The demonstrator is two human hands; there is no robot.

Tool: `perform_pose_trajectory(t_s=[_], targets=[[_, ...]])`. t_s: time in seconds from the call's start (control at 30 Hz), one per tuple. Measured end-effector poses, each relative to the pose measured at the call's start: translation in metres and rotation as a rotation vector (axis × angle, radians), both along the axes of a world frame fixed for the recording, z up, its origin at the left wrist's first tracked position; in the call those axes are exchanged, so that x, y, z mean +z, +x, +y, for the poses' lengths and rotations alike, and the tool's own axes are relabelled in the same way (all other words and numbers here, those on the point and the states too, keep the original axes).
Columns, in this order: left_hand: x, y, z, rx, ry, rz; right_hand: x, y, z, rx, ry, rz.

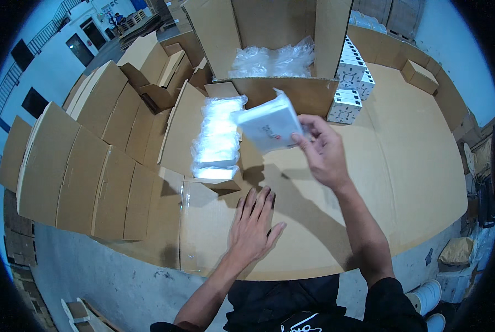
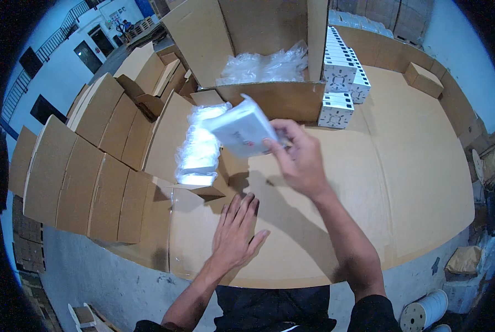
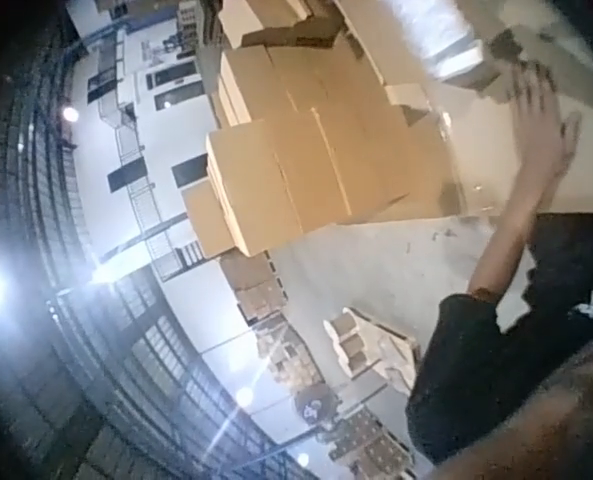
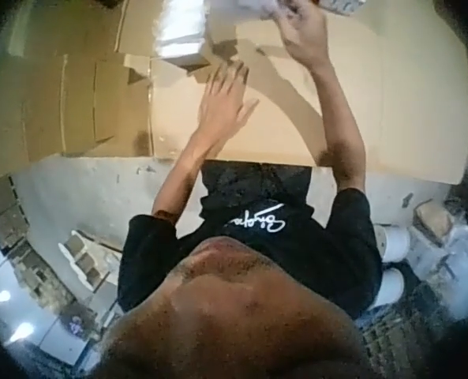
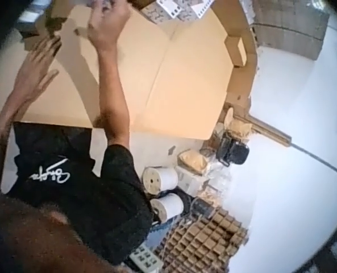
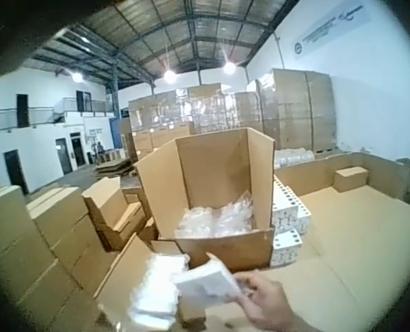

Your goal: The person is putting items into small white boxes, placing them in plastic bags, and then packing those into larger cardboard boxes.

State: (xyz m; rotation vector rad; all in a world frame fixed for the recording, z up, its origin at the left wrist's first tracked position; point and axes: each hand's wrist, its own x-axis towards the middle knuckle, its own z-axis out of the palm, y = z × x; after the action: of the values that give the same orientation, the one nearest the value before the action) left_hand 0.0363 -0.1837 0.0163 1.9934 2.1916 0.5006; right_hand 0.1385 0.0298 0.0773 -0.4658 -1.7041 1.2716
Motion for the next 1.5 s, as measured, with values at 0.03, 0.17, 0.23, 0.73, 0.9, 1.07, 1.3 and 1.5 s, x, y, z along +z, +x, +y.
perform_pose_trajectory(t_s=[0.03,0.17,0.23,0.73,0.9,1.07,1.3,1.5], targets=[[0.0,0.002,-0.007,0.003,-0.001,0.0,-0.001,-0.01,-0.01,0.003,-0.001,0.0],[0.002,0.003,-0.024,0.063,-0.108,0.045,-0.008,-0.046,-0.04,0.139,-0.108,0.138],[0.002,0.004,-0.026,0.073,-0.133,0.051,-0.01,-0.051,-0.045,0.156,-0.09,0.11],[0.004,0.003,-0.027,0.077,-0.094,0.006,0.004,-0.056,-0.044,0.124,0.513,-0.168],[0.005,0.004,-0.026,0.087,-0.103,-0.015,0.012,-0.059,-0.043,0.219,0.72,-0.444],[0.004,0.004,-0.027,0.09,-0.12,-0.014,0.026,-0.078,-0.05,0.221,0.851,-0.54],[0.004,0.003,-0.028,0.096,-0.175,-0.015,0.016,-0.101,-0.058,0.323,0.865,-0.61],[0.002,0.004,-0.027,0.085,-0.108,-0.009,-0.013,-0.092,-0.041,0.442,0.814,-0.356]])
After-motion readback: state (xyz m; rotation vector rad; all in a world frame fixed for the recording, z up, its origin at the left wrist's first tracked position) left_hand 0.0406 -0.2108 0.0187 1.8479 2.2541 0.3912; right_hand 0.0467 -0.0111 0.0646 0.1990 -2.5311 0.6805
